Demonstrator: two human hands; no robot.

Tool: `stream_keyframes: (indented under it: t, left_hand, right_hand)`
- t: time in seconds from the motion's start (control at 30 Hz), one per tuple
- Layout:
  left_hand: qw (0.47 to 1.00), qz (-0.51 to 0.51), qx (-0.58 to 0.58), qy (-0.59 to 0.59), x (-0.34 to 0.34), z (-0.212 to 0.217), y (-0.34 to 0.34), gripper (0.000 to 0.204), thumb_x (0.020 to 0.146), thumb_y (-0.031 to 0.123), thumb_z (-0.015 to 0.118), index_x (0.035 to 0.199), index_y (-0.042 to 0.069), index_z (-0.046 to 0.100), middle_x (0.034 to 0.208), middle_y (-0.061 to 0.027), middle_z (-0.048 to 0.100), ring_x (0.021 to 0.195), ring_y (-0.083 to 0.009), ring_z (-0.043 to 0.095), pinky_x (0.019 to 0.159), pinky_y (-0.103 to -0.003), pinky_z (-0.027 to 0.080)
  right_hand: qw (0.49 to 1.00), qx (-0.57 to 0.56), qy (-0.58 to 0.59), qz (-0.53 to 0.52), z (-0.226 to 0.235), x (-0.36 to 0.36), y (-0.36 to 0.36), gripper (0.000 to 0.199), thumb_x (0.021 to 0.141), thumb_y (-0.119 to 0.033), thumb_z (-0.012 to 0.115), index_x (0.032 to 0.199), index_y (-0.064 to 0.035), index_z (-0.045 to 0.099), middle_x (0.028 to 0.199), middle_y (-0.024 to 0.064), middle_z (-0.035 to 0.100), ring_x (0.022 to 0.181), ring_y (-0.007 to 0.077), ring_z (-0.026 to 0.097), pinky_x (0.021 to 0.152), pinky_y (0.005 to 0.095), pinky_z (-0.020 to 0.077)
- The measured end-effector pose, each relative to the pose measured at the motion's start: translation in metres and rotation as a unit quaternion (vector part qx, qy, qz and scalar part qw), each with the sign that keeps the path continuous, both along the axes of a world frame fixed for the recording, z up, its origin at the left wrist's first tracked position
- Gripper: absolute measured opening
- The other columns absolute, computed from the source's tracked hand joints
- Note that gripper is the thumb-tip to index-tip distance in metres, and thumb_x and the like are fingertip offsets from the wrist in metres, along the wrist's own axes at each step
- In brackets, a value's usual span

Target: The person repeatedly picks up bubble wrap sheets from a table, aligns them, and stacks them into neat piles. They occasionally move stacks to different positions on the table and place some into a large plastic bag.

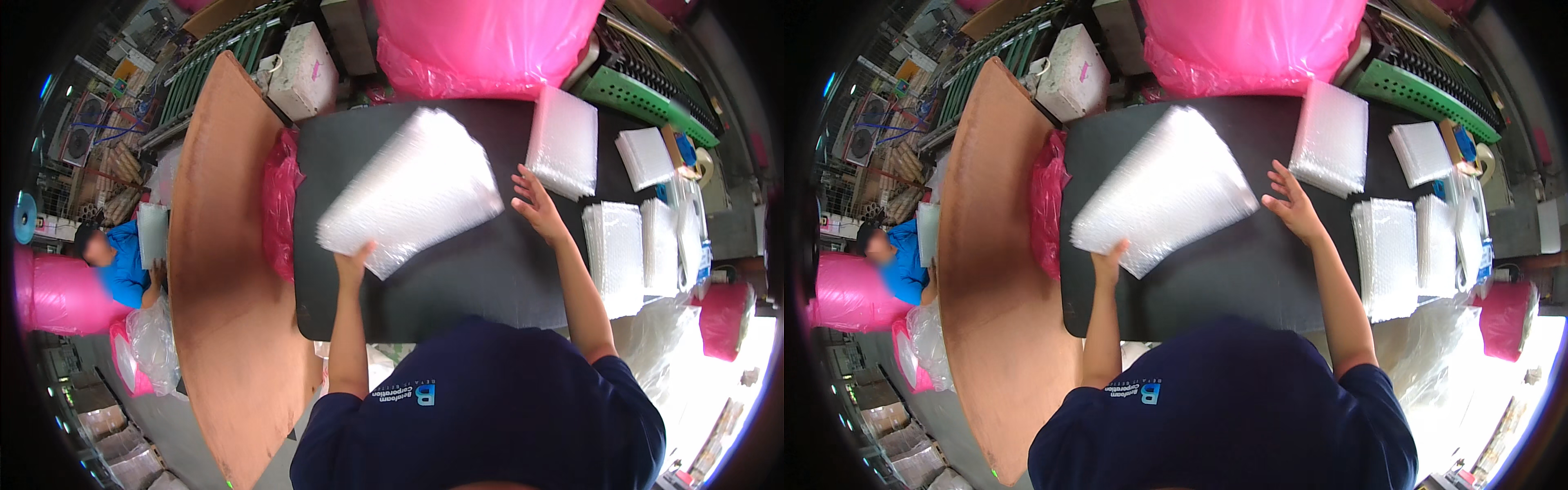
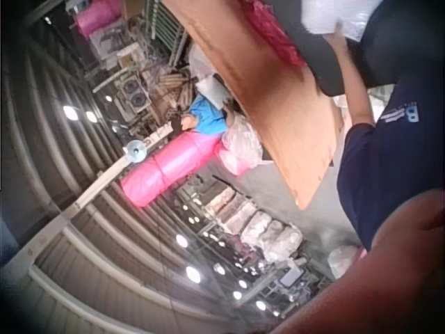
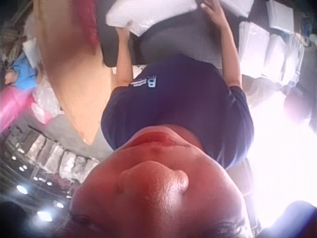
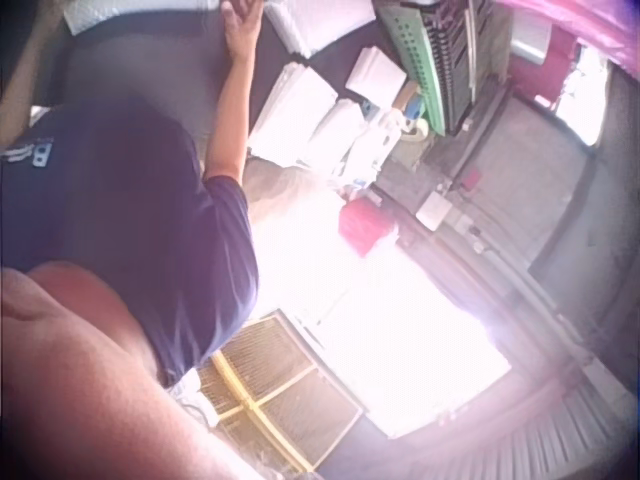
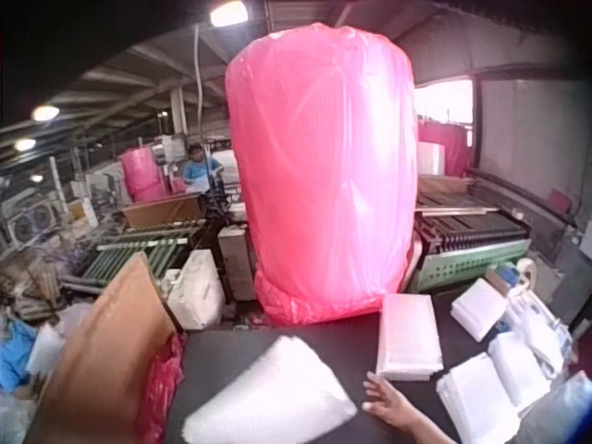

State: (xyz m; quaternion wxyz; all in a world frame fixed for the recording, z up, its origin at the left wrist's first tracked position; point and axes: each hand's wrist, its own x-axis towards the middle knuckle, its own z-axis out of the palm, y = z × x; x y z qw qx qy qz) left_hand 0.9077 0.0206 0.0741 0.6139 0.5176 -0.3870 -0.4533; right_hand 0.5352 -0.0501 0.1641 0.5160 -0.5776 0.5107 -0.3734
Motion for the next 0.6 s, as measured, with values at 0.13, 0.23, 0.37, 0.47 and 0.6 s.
stream_keyframes:
  t: [0.13,0.23,0.37,0.47,0.6]
  left_hand:
    - [0.982,0.125,-0.018,0.14,0.059,-0.004,-0.082,0.053,0.071,0.011,0.068,0.117,-0.001,0.045,0.113,-0.0122,0.052,0.103,-0.0201,0.051,0.089,-0.035,0.041]
    - [0.952,0.147,0.058,0.263,0.092,-0.019,-0.13,0.054,0.075,0.023,0.067,0.119,0.002,0.044,0.116,-0.0111,0.051,0.104,-0.0225,0.051,0.089,-0.036,0.042]
    - [0.9,0.234,0.208,0.302,0.114,-0.065,-0.155,0.06,0.072,0.038,0.067,0.12,0.009,0.045,0.116,-0.0079,0.052,0.106,-0.0243,0.049,0.089,-0.04,0.041]
    - [0.892,0.235,0.209,0.325,0.118,-0.076,-0.163,0.061,0.072,0.04,0.067,0.121,0.011,0.044,0.119,-0.0075,0.048,0.111,-0.0261,0.045,0.092,-0.043,0.039]
    - [0.892,0.233,0.198,0.333,0.117,-0.079,-0.167,0.06,0.073,0.038,0.066,0.121,0.011,0.044,0.122,-0.0075,0.047,0.113,-0.027,0.042,0.093,-0.046,0.037]
  right_hand:
    - [0.996,0.019,-0.028,-0.084,-0.017,-0.001,-0.008,0.065,0.081,-0.016,0.063,0.136,-0.0127,0.028,0.127,0.0132,0.042,0.109,0.0202,0.046,0.089,0.0306,0.0403]
    - [0.983,0.099,0.011,-0.156,-0.05,-0.013,0.002,0.06,0.082,-0.015,0.062,0.133,-0.0102,0.033,0.12,0.012,0.048,0.096,0.0162,0.052,0.083,0.0273,0.0426]
    - [0.957,0.165,0.11,-0.213,-0.122,-0.043,0.036,0.054,0.081,-0.016,0.063,0.128,-0.0053,0.039,0.1,0.0064,0.057,0.08,0.0097,0.053,0.07,0.0229,0.0424]
    - [0.939,0.209,0.13,-0.242,-0.153,-0.066,0.051,0.052,0.081,-0.018,0.062,0.126,-0.0041,0.041,0.089,0.0017,0.057,0.071,0.0068,0.051,0.056,0.0204,0.0404]
    - [0.917,0.205,0.09,-0.33,-0.145,-0.07,0.049,0.041,0.078,-0.016,0.065,0.115,-0.0033,0.05,0.075,-0.0018,0.057,0.064,0.0067,0.05,0.054,0.0213,0.0409]
